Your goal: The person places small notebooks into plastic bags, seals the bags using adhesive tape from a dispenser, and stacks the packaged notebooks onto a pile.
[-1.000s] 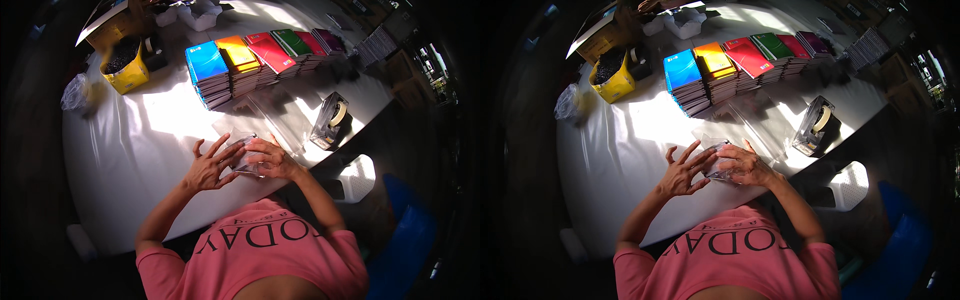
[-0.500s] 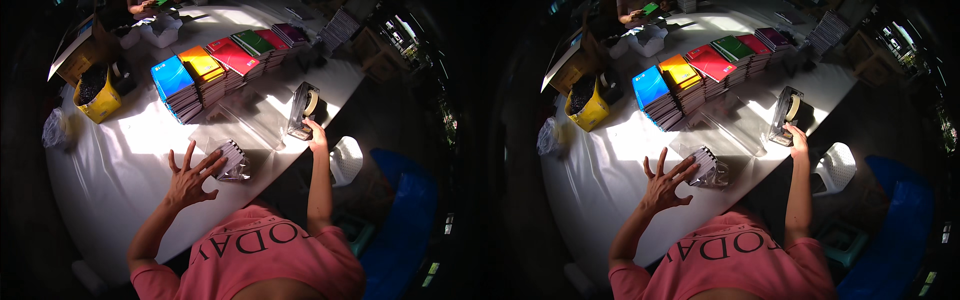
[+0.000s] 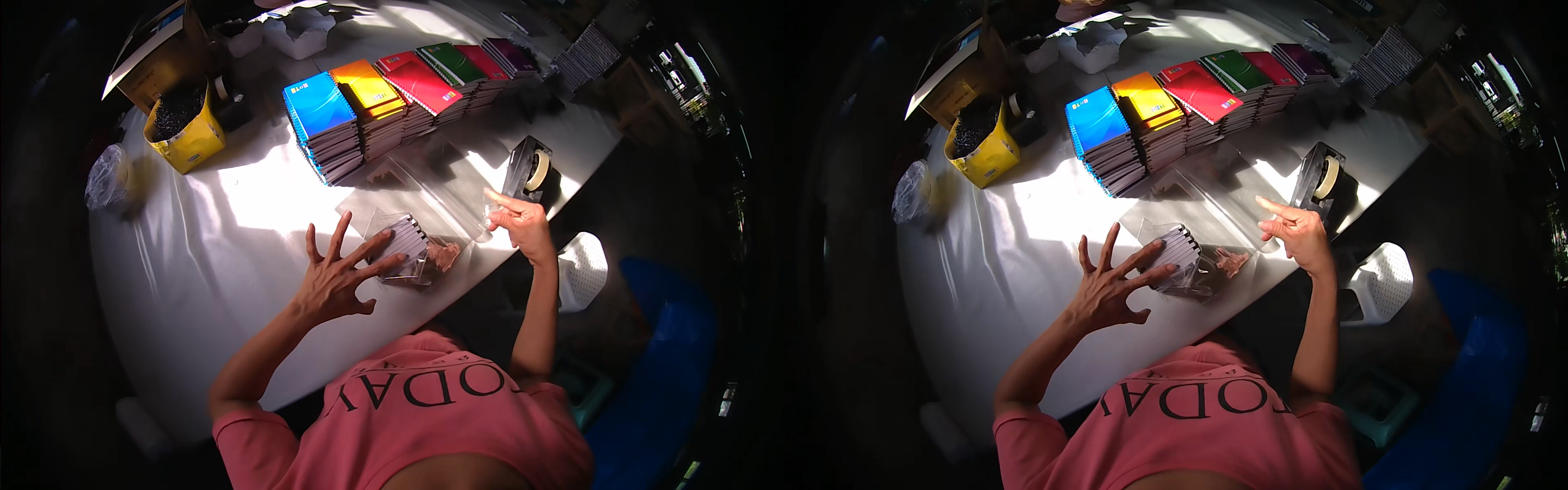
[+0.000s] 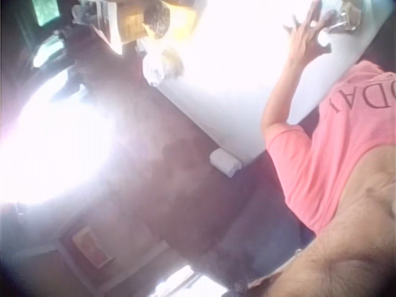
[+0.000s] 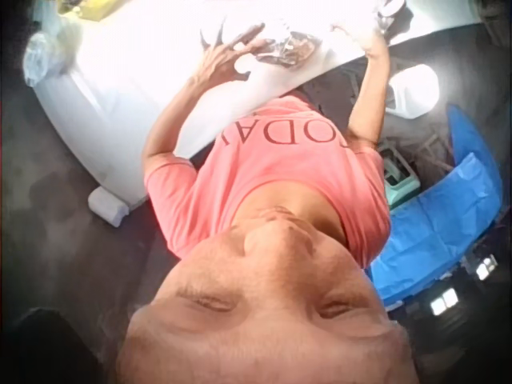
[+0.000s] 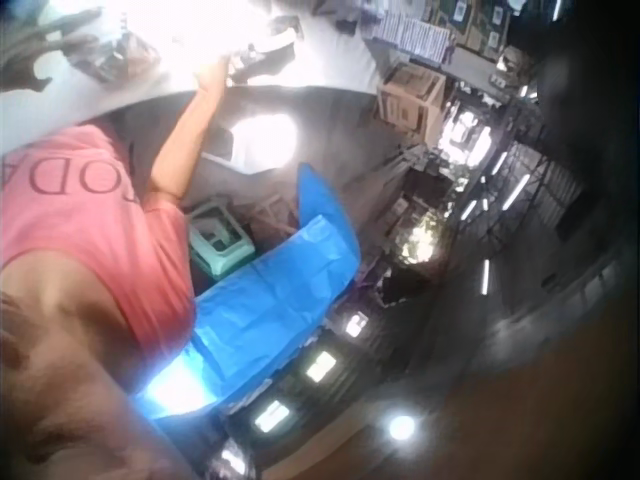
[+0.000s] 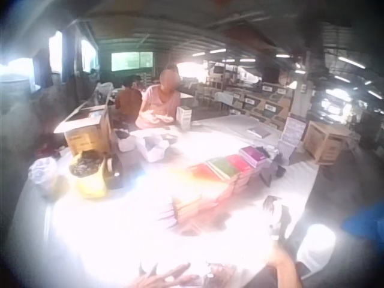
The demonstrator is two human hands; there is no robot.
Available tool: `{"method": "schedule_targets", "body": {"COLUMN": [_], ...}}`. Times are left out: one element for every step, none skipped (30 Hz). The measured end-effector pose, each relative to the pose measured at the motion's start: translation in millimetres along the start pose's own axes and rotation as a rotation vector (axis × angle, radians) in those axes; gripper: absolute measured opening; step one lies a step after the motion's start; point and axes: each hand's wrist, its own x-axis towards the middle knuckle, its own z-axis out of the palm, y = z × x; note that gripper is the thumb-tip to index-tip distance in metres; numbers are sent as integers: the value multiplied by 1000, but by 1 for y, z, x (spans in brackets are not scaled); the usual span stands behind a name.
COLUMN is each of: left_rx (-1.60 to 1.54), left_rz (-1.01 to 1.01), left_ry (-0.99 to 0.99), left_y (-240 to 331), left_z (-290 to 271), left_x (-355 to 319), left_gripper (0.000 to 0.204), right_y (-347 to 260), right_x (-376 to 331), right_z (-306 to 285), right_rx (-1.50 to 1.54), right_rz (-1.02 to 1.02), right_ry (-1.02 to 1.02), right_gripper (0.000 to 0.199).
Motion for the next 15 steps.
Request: {"method": "schedule_targets", "body": {"left_rx": [-4, -8, -10, -2, 7, 13, 11, 10, 3, -6, -4, -5, -5, -6, -4], "left_rz": [-9, -17, -24, -30, -40, -43, -25, -7, 11, -7, -14, -24, -33, -45, -59], "left_ry": [8, 16, 25, 14, 0, -10, -20, -30, -45, -53, -45, -39, -33, -29, -31], "left_y": [0, 1, 0, -2, -3, -3, -4, -4, -4, -5, -5, -4, -4, -3, -2], "left_z": [1, 2, 3, 3, 2, 2, 1, 1, 2, 3, 3, 3, 3, 1, -3], "left_x": [-1, -2, -3, -3, -3, -2, -1, 0, 0, 1, 1, 0, 0, 0, 0], "left_gripper": [101, 102, 102, 102, 103, 103, 101, 99, 97, 96, 96, 96, 95, 98, 100], "right_y": [-27, -49, -65, -73, -77, -81, -83, -85, -83, -81, -81, -85, -86, -86, -84], "right_x": [5, 13, 21, 29, 37, 41, 45, 49, 52, 53, 54, 51, 48, 45, 44], "right_z": [13, 26, 40, 55, 69, 81, 92, 100, 108, 115, 120, 126, 126, 123, 122], "right_rx": [90, 155, 219, 125, 33, -80, -193, -306, -432, -557, -682, -859, -929, -997, -1057], "right_rz": [-4, 19, 42, -40, -123, -172, -223, -275, -280, -285, -289, -246, -289, -332, -374], "right_ry": [-237, -404, -570, -653, -737, -755, -773, -788, -764, -737, -704, -640, -545, -447, -349], "right_gripper": [55, 67, 80, 83, 86, 88, 90, 92, 95, 98, 101, 107, 108, 109, 110]}}
